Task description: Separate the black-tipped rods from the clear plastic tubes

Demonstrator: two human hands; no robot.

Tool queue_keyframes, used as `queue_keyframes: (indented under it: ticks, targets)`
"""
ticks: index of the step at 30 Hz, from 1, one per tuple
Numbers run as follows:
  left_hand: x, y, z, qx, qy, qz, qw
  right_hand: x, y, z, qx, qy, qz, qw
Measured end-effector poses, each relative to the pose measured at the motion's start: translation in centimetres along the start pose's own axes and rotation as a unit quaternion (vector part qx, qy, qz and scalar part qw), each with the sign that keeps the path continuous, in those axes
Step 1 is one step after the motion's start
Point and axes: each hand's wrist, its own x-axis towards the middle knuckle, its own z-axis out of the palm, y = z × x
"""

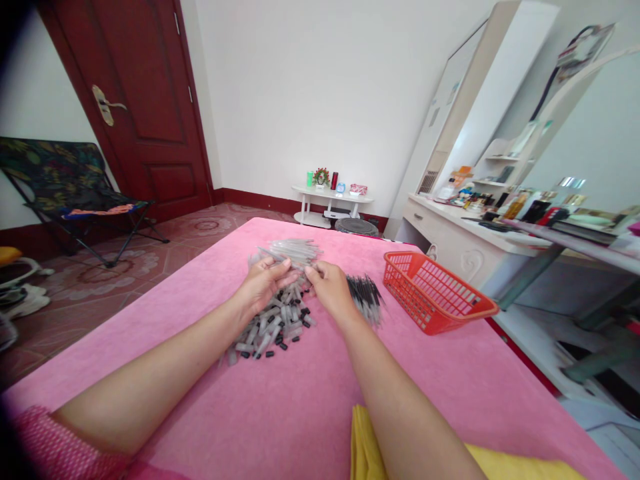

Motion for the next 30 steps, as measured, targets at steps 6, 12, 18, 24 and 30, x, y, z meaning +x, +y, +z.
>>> queue_keyframes:
  ticks: [6, 12, 18, 24, 30]
  targets:
    - [0.2, 0.0, -0.2, 0.001, 0.007, -0.001, 1.0, -0.1, 0.0, 0.3, 0.008, 0.005, 0.012, 1.0]
    - [0.1, 0.0, -0.2, 0.006, 0.003, -0.006, 1.0, 0.0, 0.2, 0.3, 0.011, -0.009, 0.017, 1.0]
    - [0.0, 0.1, -0.1, 0.013, -0.005, -0.011, 1.0, -0.3, -0.3, 0.3, 0.076, -0.019, 0.059, 0.995]
    - [0.2, 0.2, -0.3, 0.013, 0.017, -0.012, 1.0, -0.4, -0.7, -0.8, 0.049, -0.037, 0.099, 0.993]
    - [0.8, 0.5, -1.0, 0.023, 0.05, -0.018, 0.998, -0.6, 0.5, -1.9, -0.226, -0.192, 0.054, 0.953]
